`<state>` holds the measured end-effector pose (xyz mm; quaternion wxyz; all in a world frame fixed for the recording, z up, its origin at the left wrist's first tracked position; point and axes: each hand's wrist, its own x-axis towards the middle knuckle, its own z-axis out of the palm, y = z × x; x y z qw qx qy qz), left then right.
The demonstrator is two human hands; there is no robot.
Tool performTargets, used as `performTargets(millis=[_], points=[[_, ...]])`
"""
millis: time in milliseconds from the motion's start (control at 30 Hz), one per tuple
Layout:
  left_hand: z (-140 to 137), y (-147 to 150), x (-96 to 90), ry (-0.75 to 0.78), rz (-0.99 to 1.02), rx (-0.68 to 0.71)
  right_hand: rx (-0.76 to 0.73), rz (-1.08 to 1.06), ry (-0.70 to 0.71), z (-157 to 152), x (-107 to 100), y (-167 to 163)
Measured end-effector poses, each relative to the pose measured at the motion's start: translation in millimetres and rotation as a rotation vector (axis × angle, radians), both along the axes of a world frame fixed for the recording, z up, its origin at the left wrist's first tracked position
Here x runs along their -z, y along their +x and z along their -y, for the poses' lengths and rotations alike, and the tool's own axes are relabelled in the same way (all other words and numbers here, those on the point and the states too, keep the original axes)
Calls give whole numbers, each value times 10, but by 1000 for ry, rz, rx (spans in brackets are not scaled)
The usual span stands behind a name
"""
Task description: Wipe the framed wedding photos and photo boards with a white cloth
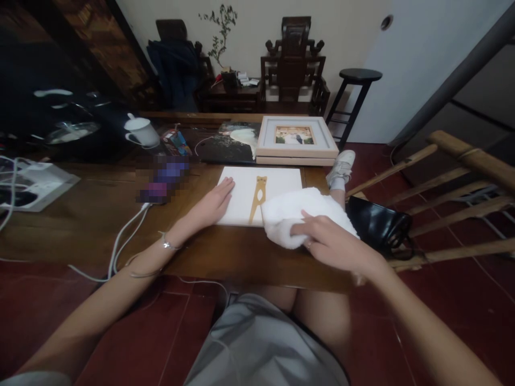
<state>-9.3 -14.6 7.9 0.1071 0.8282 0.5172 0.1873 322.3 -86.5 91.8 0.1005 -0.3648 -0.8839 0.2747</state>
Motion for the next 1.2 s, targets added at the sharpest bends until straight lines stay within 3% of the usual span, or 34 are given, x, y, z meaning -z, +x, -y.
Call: performTargets(millis=[200,433,600,733,900,1067,1200], points=[[-5,-3,-5,0,20,3,107,-42,54,-419,91,-5],[-14,-29,11,18,30,11,87,39,200,-1078,111,-200],[-13,-37,2,17,28,17,97,113,301,-1314,184,-328],[-5,-29,-18,21,24,21,107,179,344,-1186,219,-376],[3,-12,-32,6,8,9,12,204,305,-674,142,-334],[-3,-6,-18,12,26,3,-56,220,181,-102,-116,-272],[5,-2,-26,0,30,1,-86,243,21,60,-252,-229]])
